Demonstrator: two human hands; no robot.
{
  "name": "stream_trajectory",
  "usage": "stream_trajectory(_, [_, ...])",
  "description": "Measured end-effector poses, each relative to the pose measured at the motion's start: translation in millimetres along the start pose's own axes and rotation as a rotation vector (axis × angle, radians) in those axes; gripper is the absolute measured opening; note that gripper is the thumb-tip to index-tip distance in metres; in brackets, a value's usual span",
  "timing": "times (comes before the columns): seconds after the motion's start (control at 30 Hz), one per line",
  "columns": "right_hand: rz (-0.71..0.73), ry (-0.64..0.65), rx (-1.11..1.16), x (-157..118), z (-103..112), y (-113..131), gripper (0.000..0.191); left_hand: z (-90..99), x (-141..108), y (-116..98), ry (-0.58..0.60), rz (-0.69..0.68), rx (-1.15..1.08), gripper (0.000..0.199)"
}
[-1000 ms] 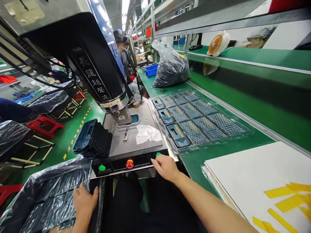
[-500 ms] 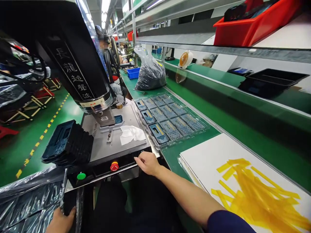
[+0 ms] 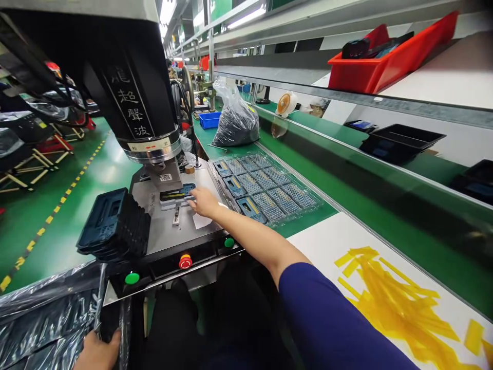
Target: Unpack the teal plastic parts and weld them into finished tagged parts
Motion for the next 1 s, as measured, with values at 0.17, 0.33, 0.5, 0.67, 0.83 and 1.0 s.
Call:
stream_trajectory(0.17, [-0.001,0.106,-0.049,39.6,-20.7,2.8,0.028,13.2,-16.0,-9.3,0.089,0.04,-0.044,0.09])
stream_trajectory(0.33, [-0.015,0.134,-0.073,53.1,-33.4,3.7,0.03,16.3,-20.1,-11.8,0.107,0.043,-0.044,0.086])
stream_trajectory(0.5, [0.058,0.108,-0.1,54.0,-34.6,8.3,0.028,18.7,-21.8,-13.8,0.115,0.026,-0.049,0.085])
stream_trajectory(0.67, [0.114,0.054,-0.11,48.8,-30.5,11.2,0.03,23.5,-26.7,-15.3,0.104,0.039,-0.098,0.083])
stream_trajectory(0.83, [0.236,0.003,-0.078,13.0,-17.3,27.0,0.026,24.4,-26.3,-15.2,0.104,0.024,-0.114,0.084])
stream_trajectory(1.0, [0.342,-0.077,0.034,-69.3,1.5,52.5,0.024,23.5,-20.7,-10.0,0.054,0.001,-0.19,0.071])
Point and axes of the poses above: each hand's wrist, its own x-axis towards the middle knuckle, its own z-axis out of the back of the hand, y = z × x, the point moved 5 cm from there along x, towards the middle knuckle, and after that the axes turned 5 degrees about z, right-handed, at the moved point
